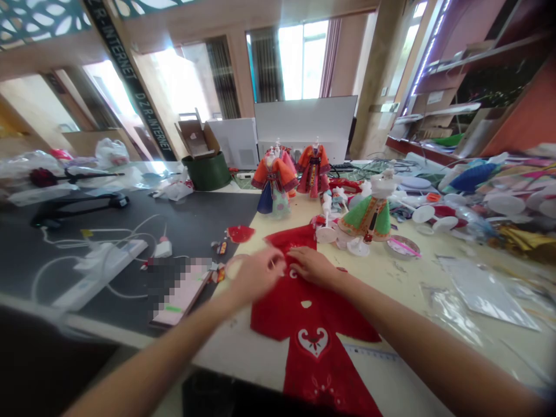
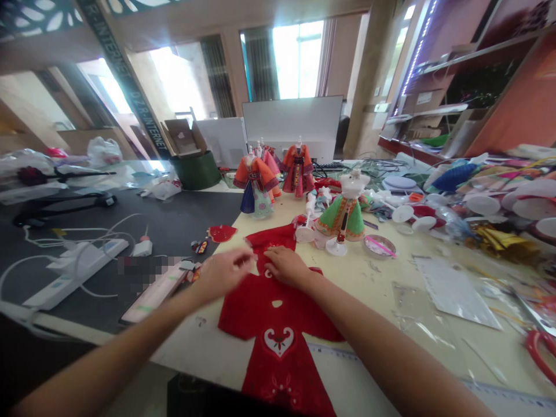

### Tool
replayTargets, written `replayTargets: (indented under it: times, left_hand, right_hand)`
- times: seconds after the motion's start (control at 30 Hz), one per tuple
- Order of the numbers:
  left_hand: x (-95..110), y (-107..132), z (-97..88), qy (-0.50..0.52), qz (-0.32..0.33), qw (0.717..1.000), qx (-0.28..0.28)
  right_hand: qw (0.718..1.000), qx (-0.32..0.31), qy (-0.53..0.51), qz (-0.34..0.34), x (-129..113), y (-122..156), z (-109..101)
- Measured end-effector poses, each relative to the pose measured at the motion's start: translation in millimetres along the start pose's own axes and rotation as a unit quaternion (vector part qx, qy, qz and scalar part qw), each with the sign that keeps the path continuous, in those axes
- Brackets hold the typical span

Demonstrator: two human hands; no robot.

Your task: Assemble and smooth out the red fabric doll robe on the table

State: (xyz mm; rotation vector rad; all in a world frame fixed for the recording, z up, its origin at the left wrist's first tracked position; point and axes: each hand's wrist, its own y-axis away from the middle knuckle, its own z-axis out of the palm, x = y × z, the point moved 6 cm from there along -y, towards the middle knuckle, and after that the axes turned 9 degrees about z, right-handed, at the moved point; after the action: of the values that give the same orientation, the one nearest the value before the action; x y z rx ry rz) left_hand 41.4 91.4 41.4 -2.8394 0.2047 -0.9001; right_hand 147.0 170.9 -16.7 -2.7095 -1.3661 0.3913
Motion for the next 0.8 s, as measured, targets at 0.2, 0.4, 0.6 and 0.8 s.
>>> replayTargets:
  times: [0.2, 0.4, 0.6, 0.8]
  left_hand:
    - [58, 106, 98.7, -0.155, 0.229, 0.954, -0.115]
    - [10, 76, 51.8, -0.276, 0.202, 0.928, -0.151]
    - [-30, 48, -13.5, -0.323, 0.113, 0.935, -0.088]
    - [-33, 93, 2.3, -0.282, 0.031, 0.958, -0.041]
  right_hand:
    - [0.998, -0.033, 0.050, 0.022, 15, -7, 0]
    - [0.988, -0.068, 0.112, 0.086, 19, 20, -13]
    - [0.974, -0.082, 0.138, 0.161, 20, 82, -40]
    - [0.964, -0.045, 0.137, 0.222, 34, 100, -62]
